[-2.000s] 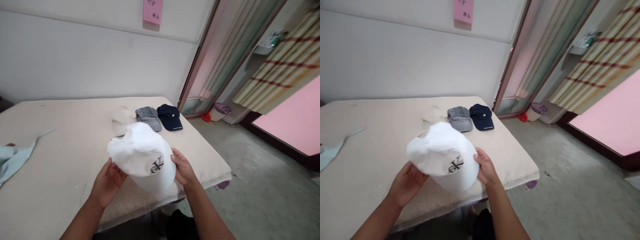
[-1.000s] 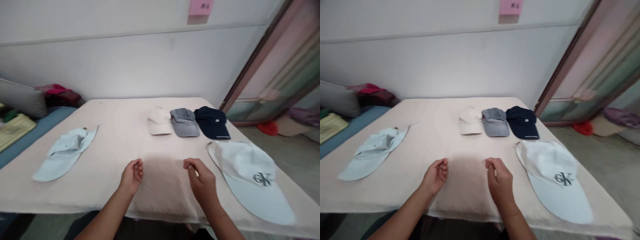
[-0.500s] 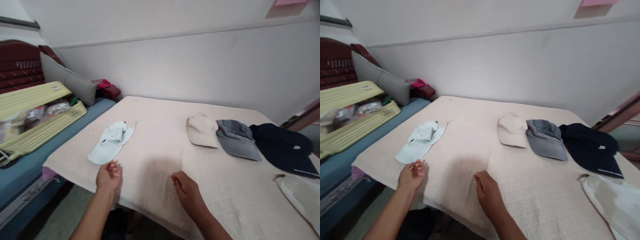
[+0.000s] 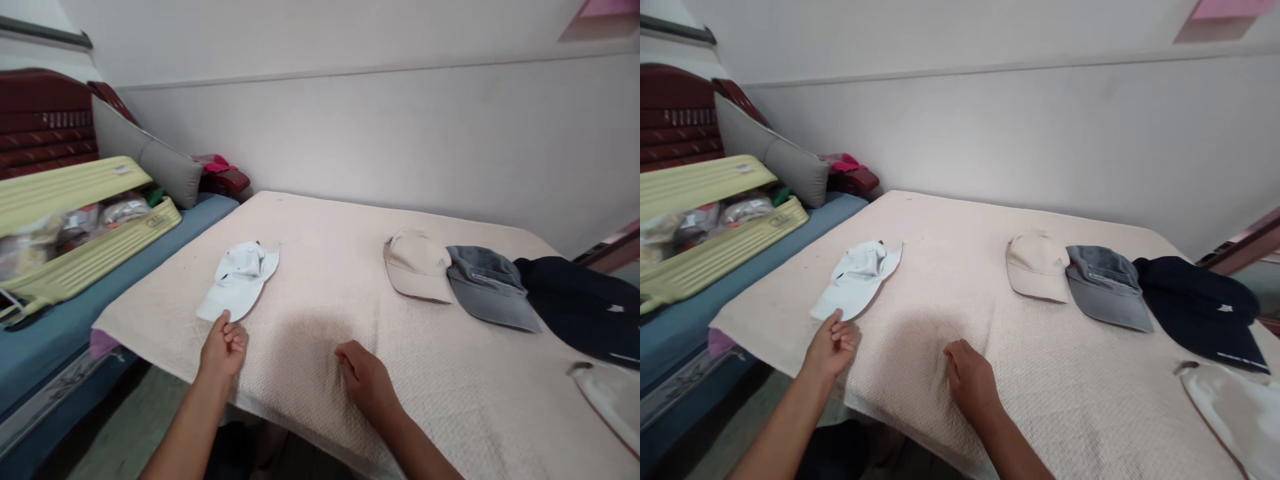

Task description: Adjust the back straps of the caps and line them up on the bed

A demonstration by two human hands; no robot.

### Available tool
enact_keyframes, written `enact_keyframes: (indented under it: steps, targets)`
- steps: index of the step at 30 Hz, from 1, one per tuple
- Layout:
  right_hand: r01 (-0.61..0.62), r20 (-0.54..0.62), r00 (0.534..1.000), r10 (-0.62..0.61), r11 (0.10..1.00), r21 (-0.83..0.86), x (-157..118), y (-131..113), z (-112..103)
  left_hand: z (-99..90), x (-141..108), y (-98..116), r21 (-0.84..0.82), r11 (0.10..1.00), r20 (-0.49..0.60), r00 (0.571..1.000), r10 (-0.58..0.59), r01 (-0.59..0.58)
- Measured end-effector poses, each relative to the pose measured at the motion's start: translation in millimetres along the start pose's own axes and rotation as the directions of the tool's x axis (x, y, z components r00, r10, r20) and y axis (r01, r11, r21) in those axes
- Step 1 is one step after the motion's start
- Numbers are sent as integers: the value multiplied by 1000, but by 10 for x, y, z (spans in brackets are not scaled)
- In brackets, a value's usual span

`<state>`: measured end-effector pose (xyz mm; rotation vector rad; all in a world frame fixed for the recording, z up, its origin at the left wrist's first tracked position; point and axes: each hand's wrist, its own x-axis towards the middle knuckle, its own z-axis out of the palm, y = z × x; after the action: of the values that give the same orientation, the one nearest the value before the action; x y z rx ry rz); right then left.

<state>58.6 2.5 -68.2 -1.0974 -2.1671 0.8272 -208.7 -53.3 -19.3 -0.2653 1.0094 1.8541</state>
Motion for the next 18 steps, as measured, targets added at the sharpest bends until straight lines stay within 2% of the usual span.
enact_keyframes:
  steps: [3, 5, 6, 8, 11, 12, 14, 16, 18]
  targets:
    - [-82, 15, 997, 80, 968, 238, 12, -39, -36, 150, -174, -333, 24, 1000, 88, 996, 8, -11]
    - [-214, 94, 977, 192, 848, 484, 28, -80, -76, 203, -330, -621, 101, 995, 167, 986, -1, -16]
    - [-286, 144, 957, 251, 742, 606, 37, -101, -103, 212, -413, -773, 158, 987, 203, 979, -8, -25]
    - [-369, 237, 919, 317, 473, 800, 59, -127, -186, 203, -578, -1075, 282, 959, 263, 964, -35, -42]
    - [-299, 248, 912, 325, 117, 947, 77, -84, -406, 141, -797, -1473, 484, 874, 352, 924, -152, -40]
    - [-258, 230, 912, 340, 37, 966, 70, -45, -505, 117, -857, -1577, 551, 834, 377, 902, -211, -35]
    - [-186, 191, 897, 398, -50, 981, 25, 56, -726, 79, -946, -1722, 653, 757, 423, 839, -341, -21]
    - [-155, 166, 887, 431, -61, 986, -64, 149, -944, 79, -992, -1767, 684, 729, 470, 754, -459, 18]
    - [-143, 150, 894, 422, -48, 989, -181, 199, -1119, 133, -997, -1722, 644, 755, 515, 659, -549, 125]
